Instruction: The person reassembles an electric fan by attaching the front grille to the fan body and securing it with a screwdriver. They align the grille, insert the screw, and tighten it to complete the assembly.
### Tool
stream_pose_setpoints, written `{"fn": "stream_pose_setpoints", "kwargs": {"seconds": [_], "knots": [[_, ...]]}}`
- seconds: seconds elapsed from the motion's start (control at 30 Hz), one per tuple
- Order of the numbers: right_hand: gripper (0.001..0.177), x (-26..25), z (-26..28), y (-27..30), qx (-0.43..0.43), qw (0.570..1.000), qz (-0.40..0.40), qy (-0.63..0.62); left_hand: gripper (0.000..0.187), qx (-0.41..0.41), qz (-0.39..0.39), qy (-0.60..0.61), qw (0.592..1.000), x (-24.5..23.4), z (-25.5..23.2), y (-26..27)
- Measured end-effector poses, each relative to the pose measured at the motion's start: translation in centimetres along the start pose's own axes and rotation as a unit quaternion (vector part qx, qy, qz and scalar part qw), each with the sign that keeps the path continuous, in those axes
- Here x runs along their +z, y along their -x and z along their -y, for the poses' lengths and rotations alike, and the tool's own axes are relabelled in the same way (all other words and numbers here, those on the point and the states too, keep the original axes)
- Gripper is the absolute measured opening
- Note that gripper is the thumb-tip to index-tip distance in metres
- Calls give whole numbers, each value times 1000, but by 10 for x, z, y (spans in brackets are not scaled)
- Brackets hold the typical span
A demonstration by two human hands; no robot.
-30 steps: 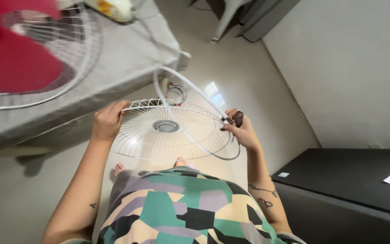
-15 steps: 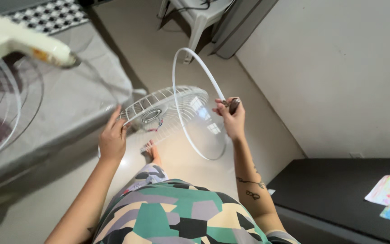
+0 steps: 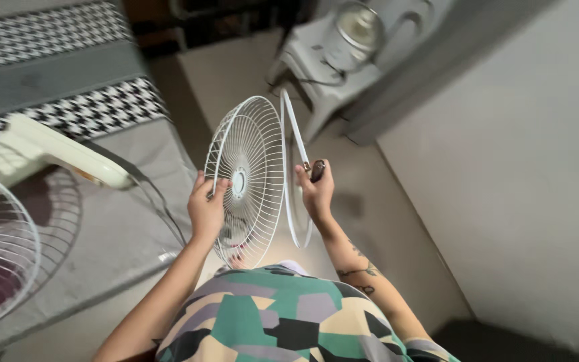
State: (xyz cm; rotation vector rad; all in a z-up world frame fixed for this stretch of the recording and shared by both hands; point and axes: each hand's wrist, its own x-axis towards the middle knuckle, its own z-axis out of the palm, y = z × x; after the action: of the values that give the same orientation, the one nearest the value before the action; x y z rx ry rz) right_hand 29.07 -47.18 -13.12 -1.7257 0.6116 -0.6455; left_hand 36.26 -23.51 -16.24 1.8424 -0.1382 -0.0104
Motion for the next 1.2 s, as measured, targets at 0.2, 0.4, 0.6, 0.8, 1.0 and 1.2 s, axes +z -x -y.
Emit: {"fn": "stream_pose_setpoints", "kwargs": {"seconds": [0.2, 0.4, 0.6, 0.8, 1.0, 1.2], "knots": [[29, 62, 8, -80, 62, 994, 64, -58, 26, 21, -113, 20, 993, -12, 27, -81], [23, 116, -2, -182, 36, 978, 183, -94, 34, -108, -251, 84, 958, -37, 51, -131], [30, 175, 14, -268, -7, 927, 333, -171, 30, -213, -398, 231, 862, -35, 33, -161], [24, 229, 35, -306, -114, 933, 325, -107, 33, -126, -460, 367, 799, -47, 44, -188], [16, 288, 40, -354, -167, 944, 272, -88, 38, -134, -537, 429, 714, -53, 83, -240], [15, 347, 34, -373, -174, 938, 294, -61, 40, -132, -596, 437, 660, -64, 122, -302]]}}
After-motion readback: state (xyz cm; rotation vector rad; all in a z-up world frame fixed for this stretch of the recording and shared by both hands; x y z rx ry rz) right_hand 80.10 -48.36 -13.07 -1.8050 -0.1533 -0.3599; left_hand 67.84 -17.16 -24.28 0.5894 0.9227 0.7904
